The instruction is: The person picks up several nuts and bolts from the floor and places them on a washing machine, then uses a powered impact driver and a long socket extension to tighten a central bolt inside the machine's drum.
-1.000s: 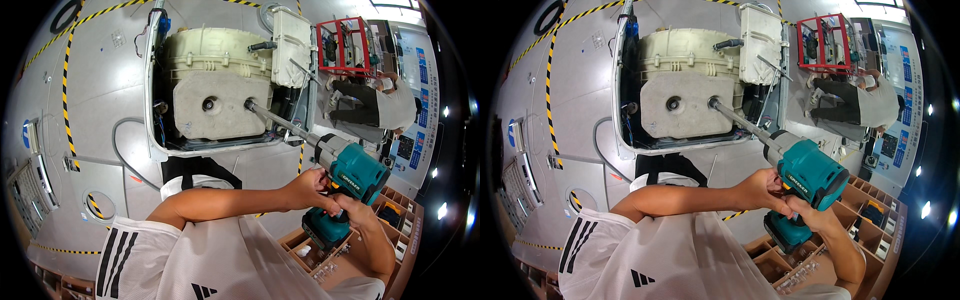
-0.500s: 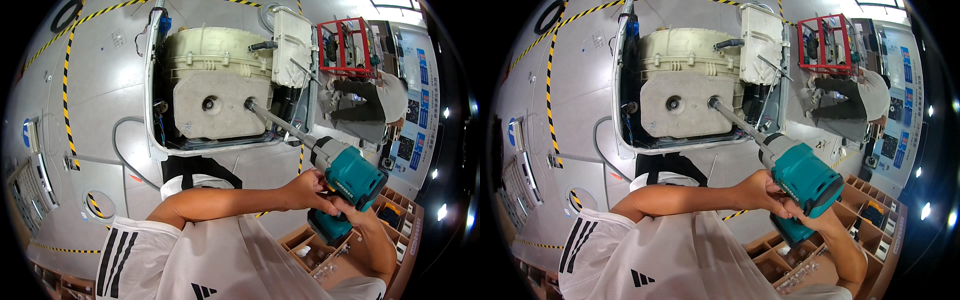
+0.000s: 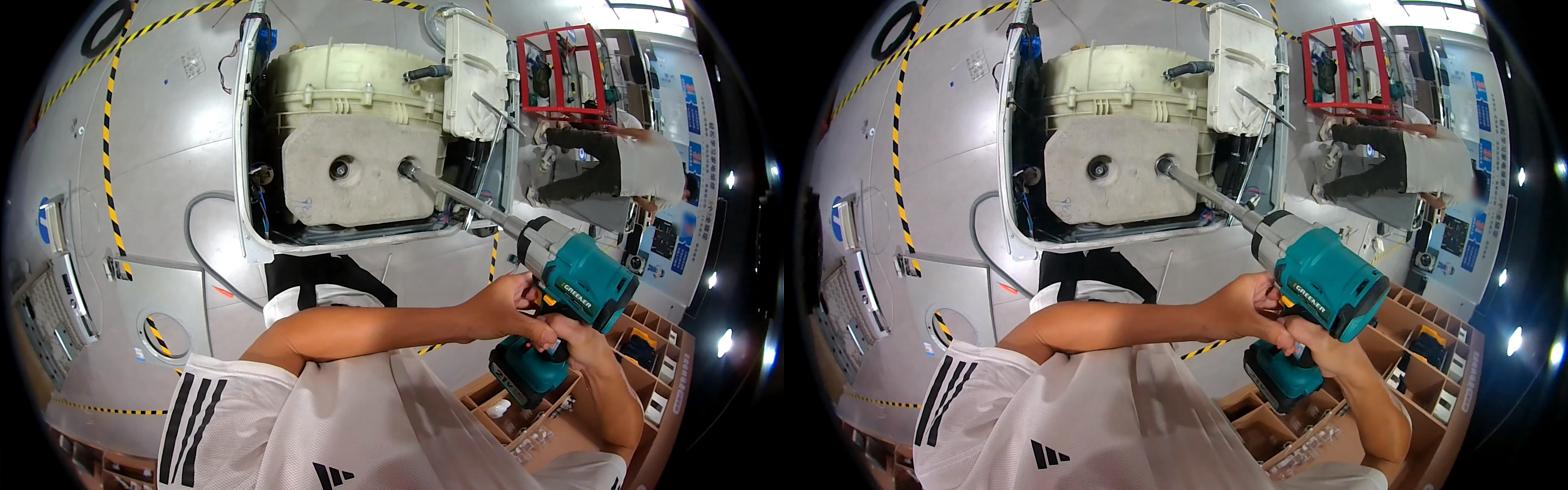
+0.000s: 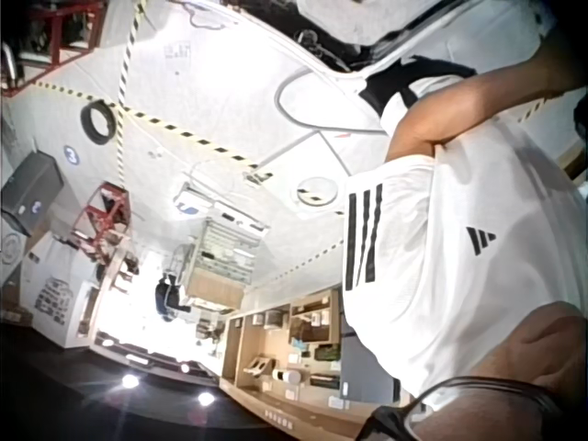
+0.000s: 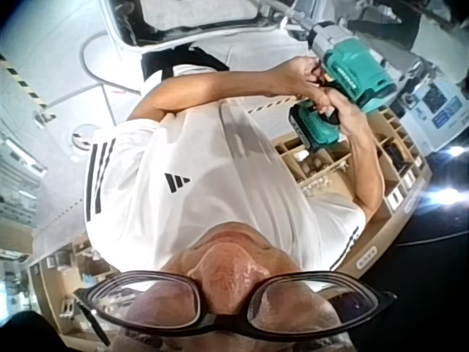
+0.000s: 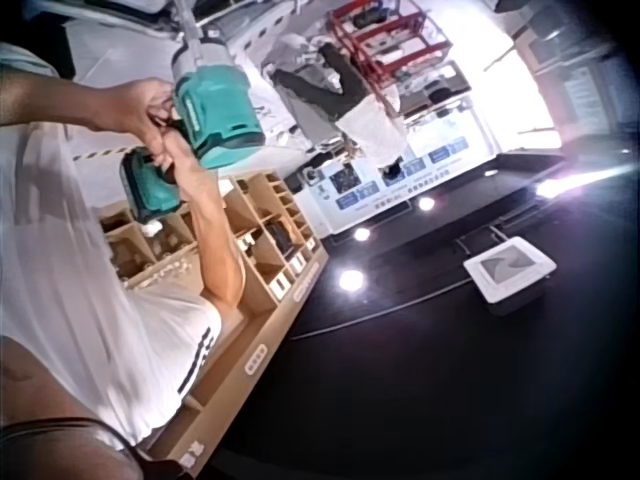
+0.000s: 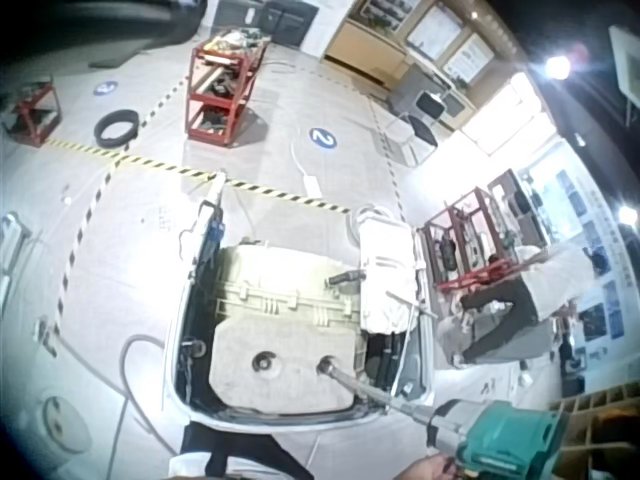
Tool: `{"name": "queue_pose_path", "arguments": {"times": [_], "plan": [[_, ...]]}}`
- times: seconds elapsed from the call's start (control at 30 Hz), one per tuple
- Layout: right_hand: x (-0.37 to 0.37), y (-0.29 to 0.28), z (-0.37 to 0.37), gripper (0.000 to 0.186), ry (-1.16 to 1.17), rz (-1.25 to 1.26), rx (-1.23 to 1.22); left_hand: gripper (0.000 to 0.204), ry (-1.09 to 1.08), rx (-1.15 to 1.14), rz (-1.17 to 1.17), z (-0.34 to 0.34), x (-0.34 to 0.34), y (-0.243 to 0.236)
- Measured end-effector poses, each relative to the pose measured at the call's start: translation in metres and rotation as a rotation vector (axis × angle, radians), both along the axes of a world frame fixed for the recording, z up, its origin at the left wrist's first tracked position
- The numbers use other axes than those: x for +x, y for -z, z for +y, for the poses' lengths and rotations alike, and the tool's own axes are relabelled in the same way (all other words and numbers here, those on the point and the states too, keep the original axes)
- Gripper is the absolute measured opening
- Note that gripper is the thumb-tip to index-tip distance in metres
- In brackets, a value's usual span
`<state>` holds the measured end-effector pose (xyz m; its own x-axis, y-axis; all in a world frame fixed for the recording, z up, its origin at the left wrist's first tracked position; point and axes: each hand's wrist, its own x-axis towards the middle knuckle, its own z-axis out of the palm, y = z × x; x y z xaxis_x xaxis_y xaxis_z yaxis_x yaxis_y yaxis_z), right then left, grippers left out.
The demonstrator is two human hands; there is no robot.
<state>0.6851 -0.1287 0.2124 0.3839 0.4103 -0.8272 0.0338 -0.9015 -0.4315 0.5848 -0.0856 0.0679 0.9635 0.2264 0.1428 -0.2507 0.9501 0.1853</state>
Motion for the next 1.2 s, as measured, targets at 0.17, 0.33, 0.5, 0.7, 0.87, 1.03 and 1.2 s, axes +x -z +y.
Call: {"name": "queue_pose_path", "arguments": {"times": [0.17, 0.33, 0.5, 0.7, 0.87, 1.03, 1.2], "plan": [[-0.001, 0.002, -0.006, 0.017, 0.014, -0.021, 0.003, 0.069, 0.004, 0.021, 0.006, -0.002, -0.001, 0.001], [-0.005, -0.002, -0.007, 0.021, -0.007, -0.056, -0.080, 0.063, 0.009, 0.007, -0.017, -0.002, -0.003, -0.001], [-0.009, -0.007, -0.004, 0.025, -0.083, -0.107, -0.114, 0.060, 0.024, 0.061, -0.008, 0.000, -0.004, -0.001], [-0.006, -0.020, -0.019, 0.017, -0.008, -0.063, 0.027, 0.063, 0.024, 0.096, -0.061, -0.001, -0.005, -0.015], [-0.012, -0.021, -0.027, 0.029, -0.090, -0.095, 0.073, 0.059, -0.034, 0.377, -0.025, 0.002, -0.012, -0.007], [-0.027, -0.016, -0.038, 0.043, 0.197, -0.066, 0.173, 0.020, -0.256, 1.116, 0.334, 0.031, -0.032, 0.075], [-0.034, -0.008, -0.067, 0.045, 0.411, -0.058, 0.289, 0.009, -0.686, 1.836, 0.931, 0.098, -0.040, 0.166]]}}
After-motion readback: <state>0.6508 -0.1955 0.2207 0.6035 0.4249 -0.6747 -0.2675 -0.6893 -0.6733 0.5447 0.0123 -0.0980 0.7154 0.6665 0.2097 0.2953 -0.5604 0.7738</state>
